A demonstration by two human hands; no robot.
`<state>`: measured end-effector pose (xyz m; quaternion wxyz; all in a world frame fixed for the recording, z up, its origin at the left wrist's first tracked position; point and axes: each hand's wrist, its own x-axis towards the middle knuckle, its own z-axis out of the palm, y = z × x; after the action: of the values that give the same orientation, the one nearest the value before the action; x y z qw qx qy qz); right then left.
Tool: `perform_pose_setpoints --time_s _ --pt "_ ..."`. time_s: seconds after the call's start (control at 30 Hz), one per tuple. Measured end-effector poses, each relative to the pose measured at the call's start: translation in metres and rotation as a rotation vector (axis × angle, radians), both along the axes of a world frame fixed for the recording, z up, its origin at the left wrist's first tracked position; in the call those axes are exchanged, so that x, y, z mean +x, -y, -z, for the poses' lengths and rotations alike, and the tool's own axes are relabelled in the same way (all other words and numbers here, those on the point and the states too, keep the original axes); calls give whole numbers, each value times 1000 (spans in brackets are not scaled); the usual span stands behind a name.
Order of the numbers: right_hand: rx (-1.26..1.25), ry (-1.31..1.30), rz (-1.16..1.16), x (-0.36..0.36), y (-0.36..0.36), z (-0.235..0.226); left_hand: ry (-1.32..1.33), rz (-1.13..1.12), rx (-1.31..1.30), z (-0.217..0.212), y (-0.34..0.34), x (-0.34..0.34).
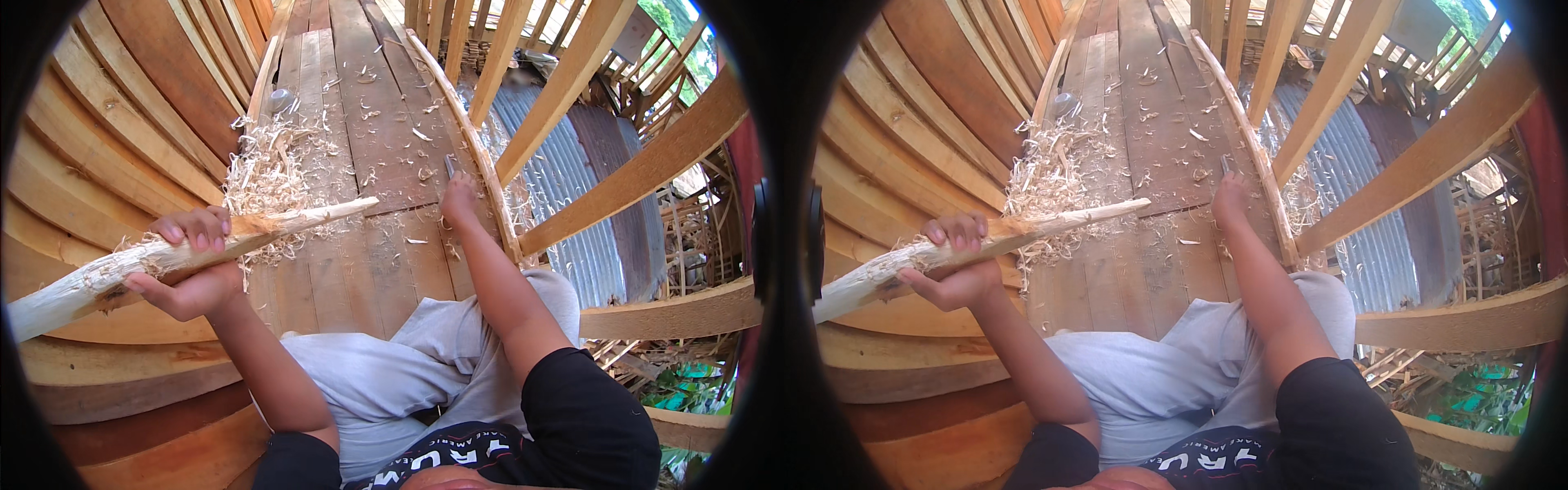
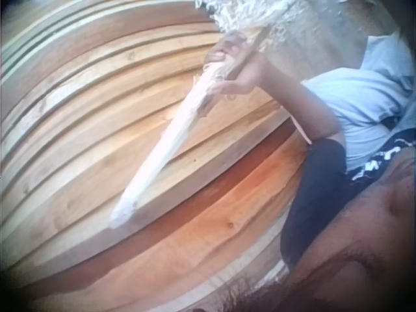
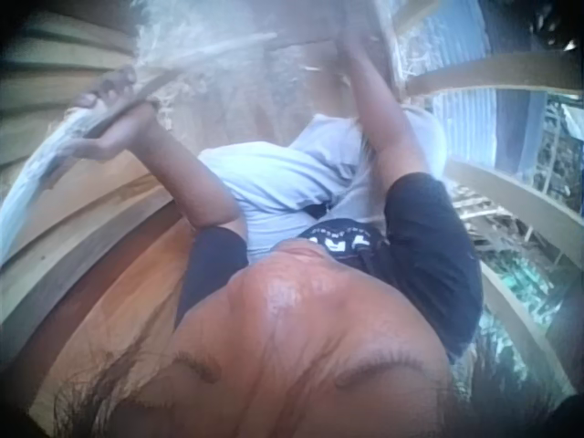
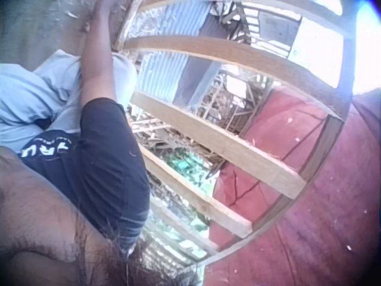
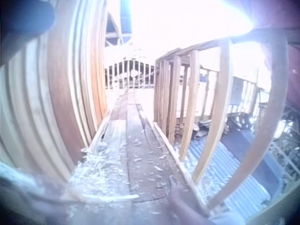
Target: The person carves a long piece of wood using a knife, removing shavings and shaping the surface. They repeatedly adjust their grip and rotate the wood to work on different sections.
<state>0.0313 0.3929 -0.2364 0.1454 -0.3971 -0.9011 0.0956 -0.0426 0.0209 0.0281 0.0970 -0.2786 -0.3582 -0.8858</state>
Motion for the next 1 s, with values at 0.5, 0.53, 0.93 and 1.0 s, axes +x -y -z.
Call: perform_pose_setpoints --time_s 0.5,0.53,0.93,1.0 --pt "-29 -254 -271 -108 -47 8 -46 100 -7 3 1 -6" --pt "-14 -193 -248 -116 -56 9 -54 110 -12 3 0 -7" --pt "-143 -126 -398 -143 -1 0 19 84 -101 5 -4 -8" --pt "-131 -109 -526 -132 25 -6 21 87 -97 4 -6 -7"
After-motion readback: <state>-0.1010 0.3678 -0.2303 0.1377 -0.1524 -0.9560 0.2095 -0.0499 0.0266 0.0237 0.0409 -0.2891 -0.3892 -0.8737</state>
